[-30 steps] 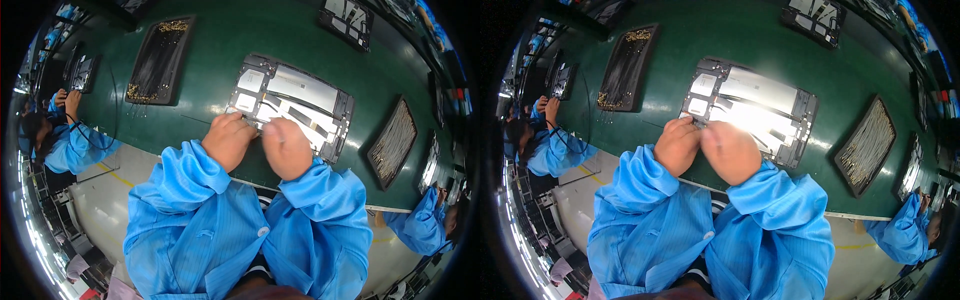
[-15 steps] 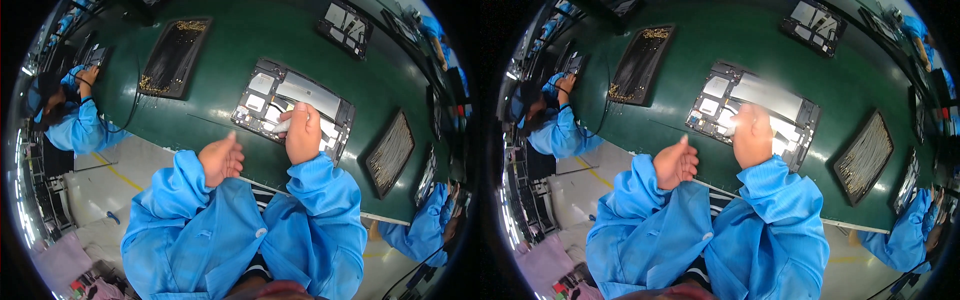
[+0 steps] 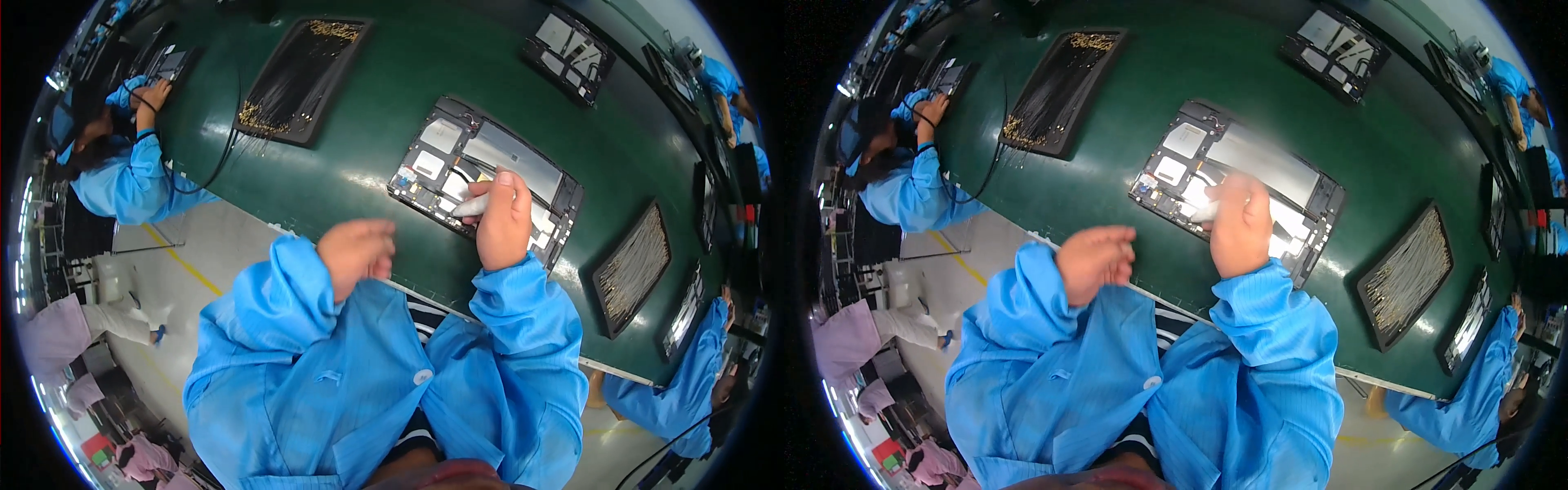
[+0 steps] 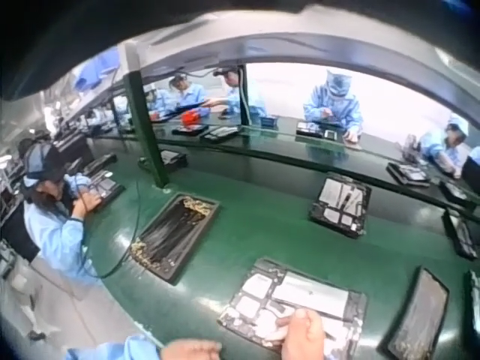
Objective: The person assembles internal components of tablet screen assemblies by hand, attaching screen panels, battery packs, ribbon cables, and adhesive tape to tablet chassis. The person also cleans the components with a cleaning cloth and applies adhesive tape with a precision applicator.
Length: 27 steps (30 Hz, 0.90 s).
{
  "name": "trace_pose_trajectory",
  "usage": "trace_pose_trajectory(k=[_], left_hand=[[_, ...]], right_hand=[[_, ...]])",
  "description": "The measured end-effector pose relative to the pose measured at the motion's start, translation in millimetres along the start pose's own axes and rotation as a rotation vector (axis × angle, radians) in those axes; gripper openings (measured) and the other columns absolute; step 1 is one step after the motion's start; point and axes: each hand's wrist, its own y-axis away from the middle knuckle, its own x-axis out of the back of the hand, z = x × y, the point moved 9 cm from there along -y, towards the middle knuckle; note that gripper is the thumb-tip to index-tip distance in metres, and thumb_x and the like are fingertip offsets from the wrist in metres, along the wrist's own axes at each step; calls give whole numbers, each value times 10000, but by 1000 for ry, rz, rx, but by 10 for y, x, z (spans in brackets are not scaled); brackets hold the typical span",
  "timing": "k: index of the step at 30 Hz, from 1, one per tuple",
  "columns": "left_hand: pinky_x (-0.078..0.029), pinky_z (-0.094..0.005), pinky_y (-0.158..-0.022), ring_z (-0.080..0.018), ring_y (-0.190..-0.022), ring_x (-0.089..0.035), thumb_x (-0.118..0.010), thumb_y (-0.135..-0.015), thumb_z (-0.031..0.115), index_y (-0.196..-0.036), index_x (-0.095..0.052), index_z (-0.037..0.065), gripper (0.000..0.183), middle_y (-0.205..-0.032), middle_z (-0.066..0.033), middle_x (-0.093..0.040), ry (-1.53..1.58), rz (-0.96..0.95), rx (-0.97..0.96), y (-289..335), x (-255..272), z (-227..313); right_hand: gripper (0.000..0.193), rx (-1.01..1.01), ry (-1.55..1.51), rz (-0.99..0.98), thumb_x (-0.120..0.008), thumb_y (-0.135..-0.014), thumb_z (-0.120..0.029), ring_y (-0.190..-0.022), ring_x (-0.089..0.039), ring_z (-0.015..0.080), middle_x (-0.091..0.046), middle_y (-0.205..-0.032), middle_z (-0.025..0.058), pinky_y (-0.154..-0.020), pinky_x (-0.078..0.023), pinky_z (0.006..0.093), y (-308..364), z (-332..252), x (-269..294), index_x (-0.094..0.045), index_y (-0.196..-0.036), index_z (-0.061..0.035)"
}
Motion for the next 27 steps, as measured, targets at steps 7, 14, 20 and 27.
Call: trace_pose_trajectory(k=[7, 14, 20, 27], left_hand=[[-468, -243, -541, -114, -590, -539, -492, -747, 73, -1103, -392, -22, 382, -768, -61, -533, 5, -17, 208, -33, -65, -286], [-463, -238, -535, -107, -593, -526, -479, -757, 80, -1093, -400, -14, 358, -771, -48, -517, -94, -34, 194, -145, -144, -115], [-456, -242, -558, -115, -615, -512, -457, -769, 81, -1101, -396, -4, 347, -773, -50, -508, -181, -40, 194, -216, -128, -101], [-472, -281, -569, -142, -611, -526, -473, -793, 132, -1096, -414, 27, 325, -759, -52, -517, -154, -58, 187, -271, -158, -110]], right_hand=[[336, 13, 21, -93, -407, -838, -256, -666, -524, 131, -554, -798, 103, -568, -423, 230, -12, -4, -25, -412, -1044, 9], [387, -163, 254, -238, -431, -801, -296, -779, -548, 183, -572, -832, 150, -689, -419, 264, -100, -29, -160, -461, -1059, -10], [395, 43, 925, -517, -431, -748, -307, -852, -528, 297, -554, -924, 164, -759, -405, 328, -181, -69, -499, -503, -1031, -41], [301, -3, 893, -551, -423, -744, -319, -875, -506, 293, -547, -913, 148, -771, -396, 340, -282, 130, -485, -586, -841, -85]])
